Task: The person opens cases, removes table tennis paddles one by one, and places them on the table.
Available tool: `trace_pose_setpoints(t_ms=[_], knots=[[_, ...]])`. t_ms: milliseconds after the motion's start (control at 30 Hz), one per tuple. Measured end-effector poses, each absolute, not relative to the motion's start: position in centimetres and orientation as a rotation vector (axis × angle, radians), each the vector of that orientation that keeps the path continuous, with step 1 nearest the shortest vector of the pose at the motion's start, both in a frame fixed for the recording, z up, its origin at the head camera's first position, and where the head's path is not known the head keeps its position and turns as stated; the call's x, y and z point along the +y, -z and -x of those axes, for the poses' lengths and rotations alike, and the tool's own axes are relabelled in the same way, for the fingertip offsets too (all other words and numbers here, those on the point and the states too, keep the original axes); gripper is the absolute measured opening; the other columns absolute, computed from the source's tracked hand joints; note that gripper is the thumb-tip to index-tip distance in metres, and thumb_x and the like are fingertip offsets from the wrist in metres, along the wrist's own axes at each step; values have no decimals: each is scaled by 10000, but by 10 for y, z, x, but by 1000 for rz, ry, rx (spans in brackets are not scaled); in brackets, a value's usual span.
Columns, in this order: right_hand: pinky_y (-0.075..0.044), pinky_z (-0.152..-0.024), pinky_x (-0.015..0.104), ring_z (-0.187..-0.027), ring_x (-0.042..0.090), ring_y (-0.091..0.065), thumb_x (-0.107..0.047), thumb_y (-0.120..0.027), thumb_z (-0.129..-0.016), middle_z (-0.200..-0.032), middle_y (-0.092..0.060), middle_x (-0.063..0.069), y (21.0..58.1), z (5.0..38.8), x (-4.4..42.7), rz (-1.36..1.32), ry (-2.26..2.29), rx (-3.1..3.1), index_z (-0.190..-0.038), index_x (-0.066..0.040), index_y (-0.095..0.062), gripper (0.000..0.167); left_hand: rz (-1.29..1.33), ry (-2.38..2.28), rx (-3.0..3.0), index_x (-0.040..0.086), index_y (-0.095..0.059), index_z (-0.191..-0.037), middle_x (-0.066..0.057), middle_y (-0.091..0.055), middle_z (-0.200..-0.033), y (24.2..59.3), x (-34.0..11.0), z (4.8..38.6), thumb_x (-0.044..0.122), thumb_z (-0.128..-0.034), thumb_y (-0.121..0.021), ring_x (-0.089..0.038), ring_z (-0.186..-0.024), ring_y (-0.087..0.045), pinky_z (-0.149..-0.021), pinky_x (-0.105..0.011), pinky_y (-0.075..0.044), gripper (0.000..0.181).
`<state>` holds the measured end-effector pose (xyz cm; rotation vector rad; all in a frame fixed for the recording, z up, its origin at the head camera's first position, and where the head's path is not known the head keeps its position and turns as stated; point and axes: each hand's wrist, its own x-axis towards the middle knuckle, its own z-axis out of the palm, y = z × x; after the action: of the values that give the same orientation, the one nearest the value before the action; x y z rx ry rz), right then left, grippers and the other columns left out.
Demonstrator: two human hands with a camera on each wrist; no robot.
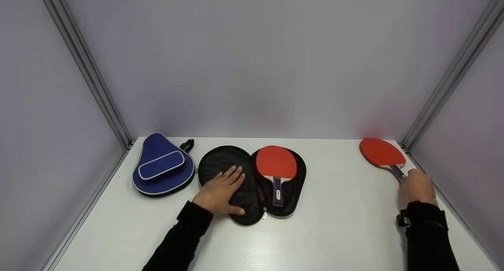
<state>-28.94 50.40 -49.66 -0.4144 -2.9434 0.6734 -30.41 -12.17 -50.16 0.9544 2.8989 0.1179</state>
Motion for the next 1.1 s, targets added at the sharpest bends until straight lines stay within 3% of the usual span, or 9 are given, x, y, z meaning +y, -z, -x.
trace_pose_setpoints(t_ms=[67,200,367,467,600,800,933,1033,1100], knots=[[-549,-651,460,-798,434,-657,-51,-559,-1121,-937,-705,374,492,290,504,366,-656,-2931,-1140,245,-650,311,-955,-119,2901,43,-394,-1825,-164,-284,-1962,502,-121,304,629,-988,-894,-368,-1845,-266,-1478,-604,-346,1137],[-620,-743,533,-925,524,-714,-136,-600,-1145,-1229,-694,520,480,291,499,309,-628,-2954,-1349,314,-591,494,-949,-114,2904,50,-393,-1826,-158,-281,-1964,502,-121,304,635,-987,-893,-364,-1846,-263,-1479,-601,-345,1139],[-621,-788,569,-972,496,-686,-192,-600,-1181,-1334,-661,523,463,293,486,293,-617,-3004,-1449,302,-544,565,-951,-122,2898,45,-389,-1827,-163,-273,-1965,502,-121,305,632,-985,-895,-368,-1848,-256,-1480,-605,-341,1144],[-639,-934,700,-1120,608,-695,-194,-594,-1193,-1438,-625,539,455,292,476,256,-619,-2992,-1505,296,-513,587,-953,-127,2894,41,-386,-1827,-168,-268,-1966,502,-122,306,630,-985,-894,-374,-1848,-252,-1480,-610,-338,1146],[-555,-1137,828,-1403,725,-598,-189,-585,-1204,-1579,-516,560,443,291,460,159,-610,-2954,-1599,278,-451,626,-948,-128,2888,45,-382,-1829,-167,-262,-1968,502,-121,306,628,-986,-894,-373,-1850,-245,-1485,-606,-330,1146],[-528,-1196,823,-1430,714,-605,-161,-649,-1184,-1545,-598,518,429,294,422,-64,-514,-2856,-1554,241,-562,553,-938,-133,2888,47,-378,-1831,-165,-257,-1970,502,-122,305,627,-988,-893,-370,-1853,-236,-1490,-599,-322,1146],[-657,-946,637,-1084,565,-752,-117,-718,-1142,-1166,-763,405,424,293,390,-230,-430,-2764,-1306,166,-695,328,-934,-145,2888,48,-381,-1830,-166,-262,-1968,501,-122,304,620,-987,-899,-369,-1852,-240,-1487,-601,-327,1143],[-673,-946,601,-1094,517,-771,-111,-739,-1128,-1171,-789,354,421,289,368,-310,-404,-2739,-1318,121,-719,301,-930,-140,2889,52,-379,-1832,-163,-258,-1970,501,-122,304,624,-989,-896,-365,-1854,-237,-1488,-597,-327,1143],[-651,-1105,676,-1300,559,-754,-121,-749,-1127,-1394,-776,371,418,286,352,-342,-402,-2738,-1467,131,-697,426,-931,-130,2890,55,-375,-1834,-162,-254,-1971,500,-122,304,632,-991,-889,-364,-1855,-233,-1491,-592,-323,1144]])
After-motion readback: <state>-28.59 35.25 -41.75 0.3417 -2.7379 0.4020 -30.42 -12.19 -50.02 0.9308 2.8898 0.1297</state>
